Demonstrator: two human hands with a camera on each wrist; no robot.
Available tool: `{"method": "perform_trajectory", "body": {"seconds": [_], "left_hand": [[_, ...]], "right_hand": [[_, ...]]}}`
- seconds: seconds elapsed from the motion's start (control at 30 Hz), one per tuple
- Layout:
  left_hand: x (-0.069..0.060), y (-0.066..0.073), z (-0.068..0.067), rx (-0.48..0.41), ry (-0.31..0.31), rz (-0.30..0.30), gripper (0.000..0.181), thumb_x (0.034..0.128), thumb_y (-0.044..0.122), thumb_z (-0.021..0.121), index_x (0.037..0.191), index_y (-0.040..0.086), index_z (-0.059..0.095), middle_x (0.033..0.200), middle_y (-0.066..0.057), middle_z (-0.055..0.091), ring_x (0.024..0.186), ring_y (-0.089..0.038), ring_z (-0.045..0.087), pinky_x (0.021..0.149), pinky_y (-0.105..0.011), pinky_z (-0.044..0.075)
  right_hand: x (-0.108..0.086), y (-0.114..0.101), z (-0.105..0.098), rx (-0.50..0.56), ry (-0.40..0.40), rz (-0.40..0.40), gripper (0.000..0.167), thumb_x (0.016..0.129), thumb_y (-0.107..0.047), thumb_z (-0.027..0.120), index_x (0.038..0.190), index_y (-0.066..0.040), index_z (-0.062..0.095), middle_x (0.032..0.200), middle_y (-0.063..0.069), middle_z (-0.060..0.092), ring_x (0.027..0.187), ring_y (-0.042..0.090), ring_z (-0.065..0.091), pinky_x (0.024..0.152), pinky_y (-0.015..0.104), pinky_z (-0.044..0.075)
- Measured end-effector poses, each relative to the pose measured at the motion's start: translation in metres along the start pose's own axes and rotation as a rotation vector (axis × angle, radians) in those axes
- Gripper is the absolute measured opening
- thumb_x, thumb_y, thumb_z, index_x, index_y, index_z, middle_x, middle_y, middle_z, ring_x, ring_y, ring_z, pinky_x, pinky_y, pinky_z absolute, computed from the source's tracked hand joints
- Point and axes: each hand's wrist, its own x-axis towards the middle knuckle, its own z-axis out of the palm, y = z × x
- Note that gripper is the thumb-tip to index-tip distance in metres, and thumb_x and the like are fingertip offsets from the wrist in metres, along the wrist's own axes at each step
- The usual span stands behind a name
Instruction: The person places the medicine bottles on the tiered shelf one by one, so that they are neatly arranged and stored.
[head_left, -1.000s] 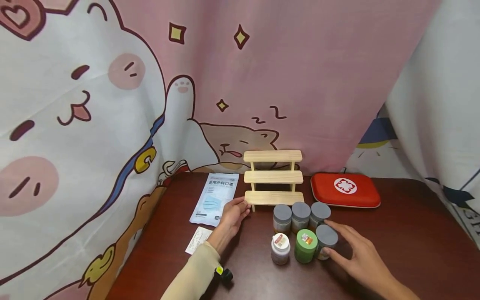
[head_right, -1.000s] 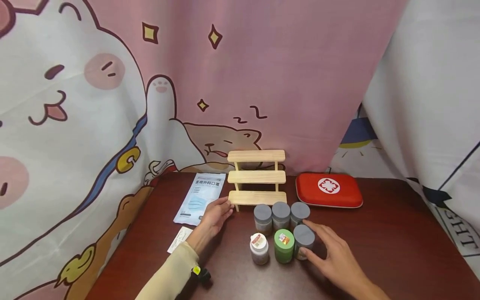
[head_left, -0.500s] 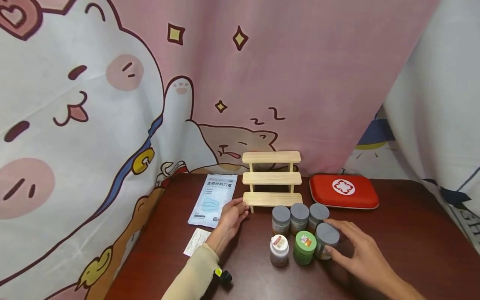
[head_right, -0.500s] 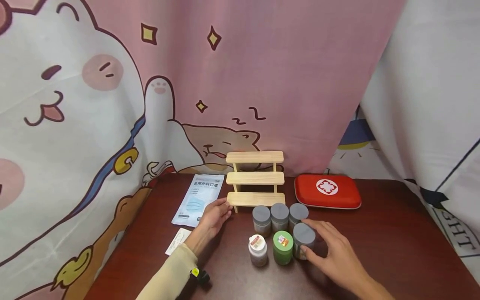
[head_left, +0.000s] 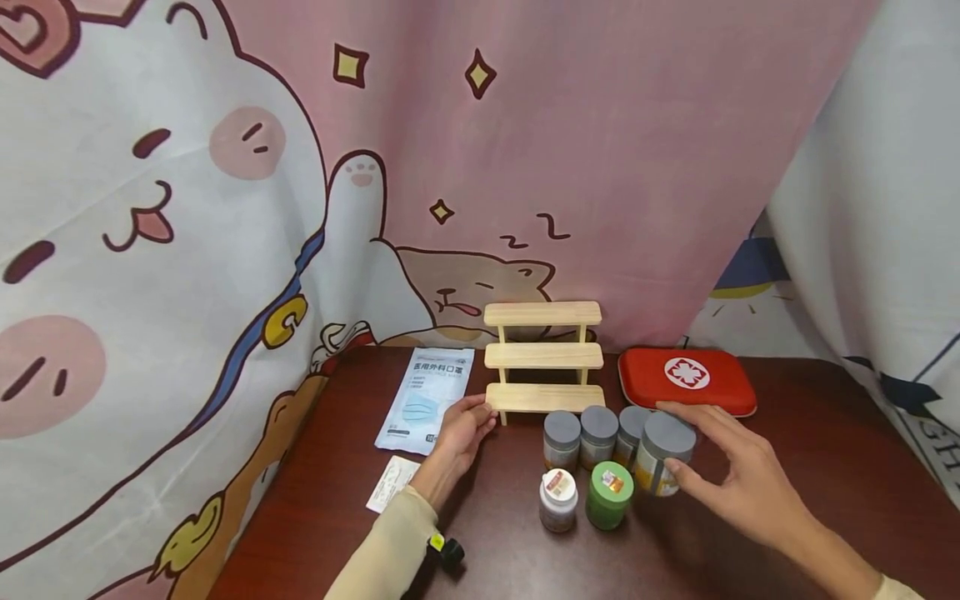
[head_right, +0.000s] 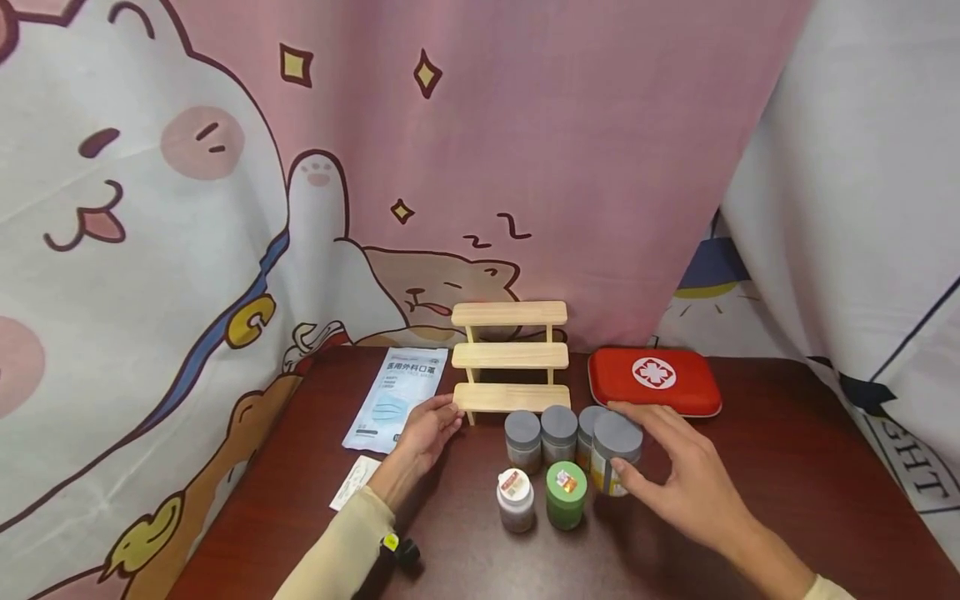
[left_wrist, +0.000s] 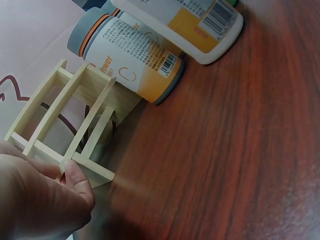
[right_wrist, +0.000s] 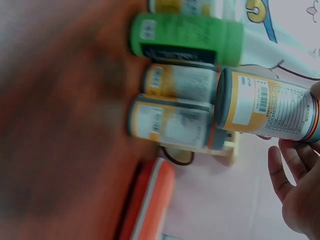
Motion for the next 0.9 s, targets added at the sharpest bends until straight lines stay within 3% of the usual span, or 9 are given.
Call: {"method": "perform_trajectory", "body": {"seconds": [0.23,0.43,0.6,0.77,0.9], "left_hand": [[0.001,0.003,0.0,-0.006,-0.005,0.004,0.036,0.1005,-0.006,0.056,0.136,-0.013,0.054,0.099,-0.006,0.061,0.089,-0.012,0.063,0.08,-0.018,0.058],[0.002,0.002,0.001,-0.009,-0.009,0.001,0.036,0.1016,-0.005,0.056,0.137,-0.012,0.053,0.1,-0.006,0.061,0.088,-0.012,0.063,0.079,-0.017,0.058],[0.001,0.002,0.001,-0.006,-0.002,-0.013,0.036,0.1016,-0.004,0.057,0.137,-0.012,0.053,0.101,-0.005,0.061,0.089,-0.013,0.063,0.08,-0.018,0.058],[0.001,0.002,0.001,-0.013,-0.002,-0.016,0.037,0.1011,-0.004,0.058,0.137,-0.011,0.053,0.1,-0.005,0.061,0.089,-0.013,0.063,0.081,-0.019,0.059],[0.002,0.002,0.002,-0.026,0.002,-0.013,0.036,0.1002,-0.005,0.057,0.135,-0.011,0.054,0.098,-0.004,0.061,0.088,-0.012,0.064,0.08,-0.018,0.059]], "right_hand": [[0.026,-0.004,-0.01,0.035,0.064,-0.082,0.081,0.07,-0.004,0.094,0.144,-0.02,0.064,0.128,-0.002,0.068,0.116,-0.007,0.054,0.099,-0.001,0.037],[0.047,-0.002,-0.012,0.028,0.064,-0.06,0.08,0.075,-0.007,0.092,0.147,-0.025,0.062,0.134,0.0,0.068,0.118,-0.007,0.053,0.097,0.001,0.039],[0.065,-0.001,-0.009,0.026,0.068,-0.053,0.077,0.078,-0.01,0.093,0.147,-0.027,0.062,0.131,-0.002,0.068,0.109,-0.007,0.055,0.085,0.001,0.045],[0.087,-0.002,-0.004,0.056,0.068,-0.055,0.076,0.078,-0.011,0.094,0.146,-0.027,0.063,0.127,-0.006,0.069,0.105,-0.006,0.057,0.083,0.001,0.047],[0.11,-0.001,0.0,0.09,0.072,-0.102,0.074,0.077,-0.009,0.095,0.144,-0.022,0.065,0.122,-0.005,0.07,0.097,-0.003,0.061,0.084,0.004,0.051]]}}
